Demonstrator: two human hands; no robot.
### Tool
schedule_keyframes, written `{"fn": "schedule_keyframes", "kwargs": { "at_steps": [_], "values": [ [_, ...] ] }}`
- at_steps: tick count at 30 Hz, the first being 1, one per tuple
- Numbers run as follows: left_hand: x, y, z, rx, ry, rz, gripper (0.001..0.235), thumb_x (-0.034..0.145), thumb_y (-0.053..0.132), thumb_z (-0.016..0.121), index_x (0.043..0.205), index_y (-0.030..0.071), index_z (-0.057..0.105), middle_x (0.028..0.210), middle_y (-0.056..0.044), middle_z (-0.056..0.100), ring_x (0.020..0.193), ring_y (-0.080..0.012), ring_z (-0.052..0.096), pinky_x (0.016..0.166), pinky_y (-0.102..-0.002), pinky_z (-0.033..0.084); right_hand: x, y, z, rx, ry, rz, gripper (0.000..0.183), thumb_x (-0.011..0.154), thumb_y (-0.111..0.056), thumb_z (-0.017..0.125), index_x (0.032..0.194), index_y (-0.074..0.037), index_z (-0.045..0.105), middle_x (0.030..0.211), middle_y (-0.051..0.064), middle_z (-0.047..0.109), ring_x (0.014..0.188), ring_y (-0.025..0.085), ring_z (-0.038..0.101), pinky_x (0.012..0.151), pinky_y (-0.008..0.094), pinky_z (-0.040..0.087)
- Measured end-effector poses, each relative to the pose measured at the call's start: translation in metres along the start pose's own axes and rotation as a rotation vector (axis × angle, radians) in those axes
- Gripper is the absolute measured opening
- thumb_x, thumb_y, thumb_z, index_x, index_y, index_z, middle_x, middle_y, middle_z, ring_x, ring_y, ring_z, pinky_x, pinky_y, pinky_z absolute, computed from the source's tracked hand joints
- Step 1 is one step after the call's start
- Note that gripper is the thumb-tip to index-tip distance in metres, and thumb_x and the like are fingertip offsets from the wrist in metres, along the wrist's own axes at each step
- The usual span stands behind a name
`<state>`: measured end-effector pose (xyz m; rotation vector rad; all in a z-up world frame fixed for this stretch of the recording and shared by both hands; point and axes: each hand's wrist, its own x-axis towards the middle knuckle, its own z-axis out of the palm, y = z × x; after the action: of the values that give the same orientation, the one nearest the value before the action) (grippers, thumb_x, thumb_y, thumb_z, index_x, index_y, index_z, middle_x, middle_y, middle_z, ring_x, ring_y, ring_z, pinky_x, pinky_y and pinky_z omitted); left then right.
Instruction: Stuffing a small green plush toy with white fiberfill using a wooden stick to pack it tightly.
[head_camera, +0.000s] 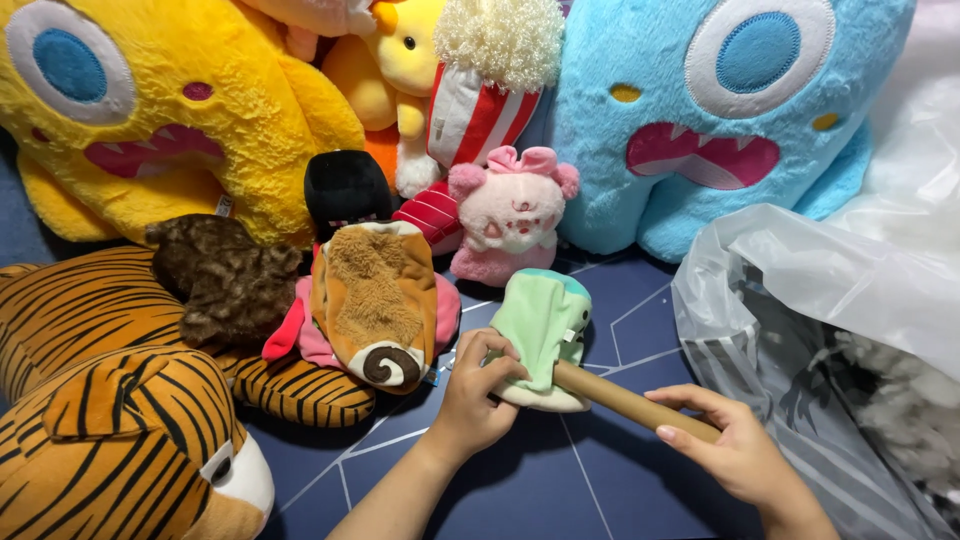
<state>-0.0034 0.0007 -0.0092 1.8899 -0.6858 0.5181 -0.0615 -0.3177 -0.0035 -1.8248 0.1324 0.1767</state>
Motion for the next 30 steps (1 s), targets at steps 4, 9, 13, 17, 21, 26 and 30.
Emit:
{"fn": "schedule_keyframes", "kwargs": {
  "at_steps": [4,9,13,17,21,26,30],
  "values": [
    [0.001,0.004,0.000,0.046,0.038,0.019,0.029,0.060,-0.004,0.068,0.085,0.010,0.066,0.106,-0.004,0.059,0.112,-0.0304,0.054,0.098,-0.041,0.048,-0.011,-0.011,0.028,-0.071,0.069,-0.006,0.036,0.076,-0.001,0.081,0.113,0.001,0.083,0.092,0.012,0.084,0.073,0.018,0.069,0.070,0.029,0.054],
    [-0.002,0.011,0.004,0.043,-0.025,0.018,0.030,0.060,-0.005,0.069,0.086,0.010,0.071,0.103,-0.004,0.058,0.108,-0.0286,0.054,0.092,-0.035,0.050,-0.019,-0.028,0.052,-0.311,0.167,-0.213,0.037,0.077,-0.011,0.078,0.114,-0.011,0.080,0.081,0.001,0.076,0.058,0.013,0.057,0.055,0.026,0.045],
    [-0.001,0.019,0.003,-0.017,-0.074,0.043,0.030,0.059,-0.006,0.067,0.086,0.008,0.070,0.101,-0.004,0.059,0.103,-0.0272,0.055,0.088,-0.034,0.050,-0.021,-0.035,0.066,-0.358,0.213,-0.267,0.036,0.079,-0.011,0.077,0.115,-0.013,0.079,0.081,0.000,0.074,0.055,0.011,0.055,0.051,0.024,0.044],
    [-0.002,0.029,0.004,-0.069,-0.181,0.101,0.030,0.067,-0.004,0.076,0.094,0.010,0.074,0.097,-0.003,0.058,0.095,-0.0245,0.056,0.083,-0.034,0.052,-0.016,-0.037,0.075,-0.465,0.301,-0.370,0.037,0.078,-0.011,0.076,0.115,-0.013,0.076,0.086,-0.001,0.076,0.056,0.012,0.060,0.052,0.025,0.049],
    [-0.004,0.028,0.007,-0.078,-0.221,0.095,0.031,0.071,-0.003,0.076,0.098,0.011,0.074,0.099,-0.003,0.059,0.092,-0.0229,0.058,0.080,-0.032,0.052,-0.012,-0.036,0.072,-0.475,0.246,-0.409,0.038,0.078,-0.012,0.076,0.116,-0.012,0.076,0.086,0.000,0.075,0.058,0.013,0.062,0.055,0.025,0.051],
    [-0.011,0.011,0.018,0.040,-0.118,-0.111,0.045,0.067,-0.003,0.075,0.109,0.011,0.068,0.114,-0.008,0.056,0.094,-0.0240,0.062,0.077,-0.033,0.055,-0.018,-0.056,0.034,-0.484,0.152,-0.240,0.036,0.073,-0.013,0.080,0.109,-0.015,0.082,0.080,-0.001,0.081,0.054,0.012,0.061,0.052,0.025,0.049],
    [-0.007,0.009,0.015,0.122,-0.110,-0.138,0.040,0.066,-0.001,0.075,0.103,0.013,0.070,0.105,-0.004,0.056,0.096,-0.0253,0.059,0.079,-0.034,0.052,-0.026,-0.070,-0.006,-0.533,0.135,0.031,0.033,0.072,-0.012,0.085,0.104,-0.015,0.090,0.080,0.001,0.091,0.053,0.016,0.070,0.051,0.028,0.053]
  ]
}}
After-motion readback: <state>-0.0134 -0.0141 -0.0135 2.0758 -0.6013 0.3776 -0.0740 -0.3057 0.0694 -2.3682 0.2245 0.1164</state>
